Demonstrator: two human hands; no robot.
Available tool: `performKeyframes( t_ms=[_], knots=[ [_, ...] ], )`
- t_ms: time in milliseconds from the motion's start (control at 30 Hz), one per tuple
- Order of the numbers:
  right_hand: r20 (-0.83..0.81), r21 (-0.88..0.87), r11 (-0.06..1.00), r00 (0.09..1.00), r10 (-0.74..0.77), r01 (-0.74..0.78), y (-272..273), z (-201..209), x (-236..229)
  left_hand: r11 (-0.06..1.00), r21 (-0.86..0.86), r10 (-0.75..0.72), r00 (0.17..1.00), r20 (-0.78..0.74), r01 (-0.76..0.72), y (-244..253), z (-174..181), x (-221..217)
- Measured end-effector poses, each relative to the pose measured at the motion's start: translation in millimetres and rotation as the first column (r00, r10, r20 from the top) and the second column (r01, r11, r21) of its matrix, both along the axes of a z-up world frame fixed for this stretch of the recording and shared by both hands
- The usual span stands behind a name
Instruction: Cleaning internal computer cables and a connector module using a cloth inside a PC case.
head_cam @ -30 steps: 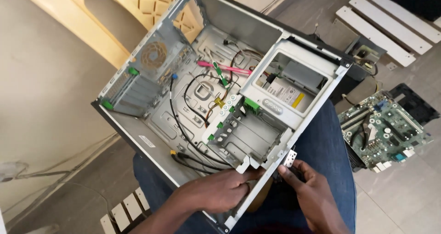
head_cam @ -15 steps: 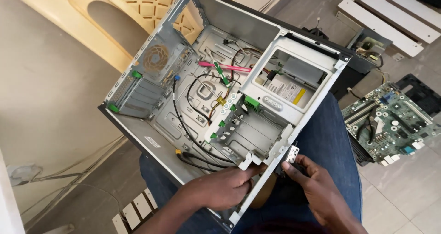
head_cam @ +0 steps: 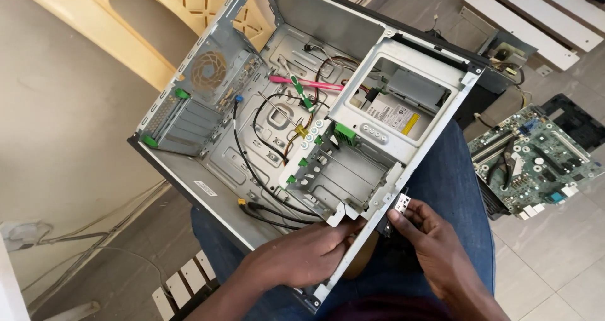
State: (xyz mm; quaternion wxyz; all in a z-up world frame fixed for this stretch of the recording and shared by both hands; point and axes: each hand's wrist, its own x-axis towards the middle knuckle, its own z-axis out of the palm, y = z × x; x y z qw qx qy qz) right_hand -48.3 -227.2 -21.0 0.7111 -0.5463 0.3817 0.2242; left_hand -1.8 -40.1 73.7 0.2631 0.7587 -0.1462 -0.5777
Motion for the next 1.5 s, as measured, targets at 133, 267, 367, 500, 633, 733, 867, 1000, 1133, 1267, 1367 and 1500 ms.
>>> performKeyframes(
  t_ms=[133, 267, 367, 500, 633, 733, 867, 1000, 1133, 1267, 1367, 1500],
  knots=[
    [-0.035, 0.042, 0.999, 0.999, -0.029, 0.03, 0, 0, 2, 0.998, 0.056, -0.012, 1.0, 0.002, 0.012, 1, 3, 4],
    [-0.044, 0.081, 0.991, 0.994, -0.103, 0.107, 1, -9, -3, 1.0, 0.012, 0.012, 0.999, -0.036, -0.012, 9, -11, 2],
    [-0.169, 0.037, 0.993, 0.98, -0.103, 0.111, 5, 3, 7, 0.995, -0.1, -0.002, 0.994, -0.108, -0.009, 14, -15, 7],
    [-0.084, 0.162, 0.973, 0.984, -0.154, 0.166, -16, -53, -10, 0.981, -0.177, -0.079, 0.997, 0.02, 0.082, 17, -32, -3],
    [-0.038, 0.128, 0.988, 0.996, -0.083, 0.087, -17, -62, -5, 0.927, -0.368, -0.04, 0.993, 0.108, 0.077, 23, -34, -6],
    [-0.116, 0.036, 0.997, 0.991, -0.065, 0.069, -15, -61, -5, 0.969, -0.23, -0.091, 0.996, -0.01, 0.086, 21, -18, -3],
    [0.107, -0.127, 0.992, 0.994, 0.014, 0.0, -17, -58, -11, 0.975, -0.178, -0.126, 0.99, 0.063, 0.136, 16, -17, -4],
    [-0.028, -0.312, 0.924, 0.975, 0.221, -0.219, -5, -4, 0, 0.994, -0.054, -0.097, 0.995, 0.014, 0.097, 16, -5, -7],
    [0.078, -0.55, 0.784, 0.916, 0.393, -0.289, -9, -10, -9, 0.991, -0.038, -0.126, 0.991, 0.047, 0.127, 16, -10, -8],
    [0.106, -0.567, 0.762, 0.89, 0.443, -0.312, -11, -14, -8, 0.989, -0.103, -0.095, 0.987, 0.126, 0.108, 19, -18, -7],
    [0.232, -0.502, 0.831, 0.889, 0.396, -0.239, -12, -27, -9, 0.99, -0.049, -0.124, 0.982, 0.14, 0.132, 18, -12, -5],
    [0.298, -0.425, 0.884, 0.892, 0.34, -0.195, -9, -29, -11, 0.991, -0.043, -0.119, 0.98, 0.158, 0.127, 18, -25, -9]
  ],
)
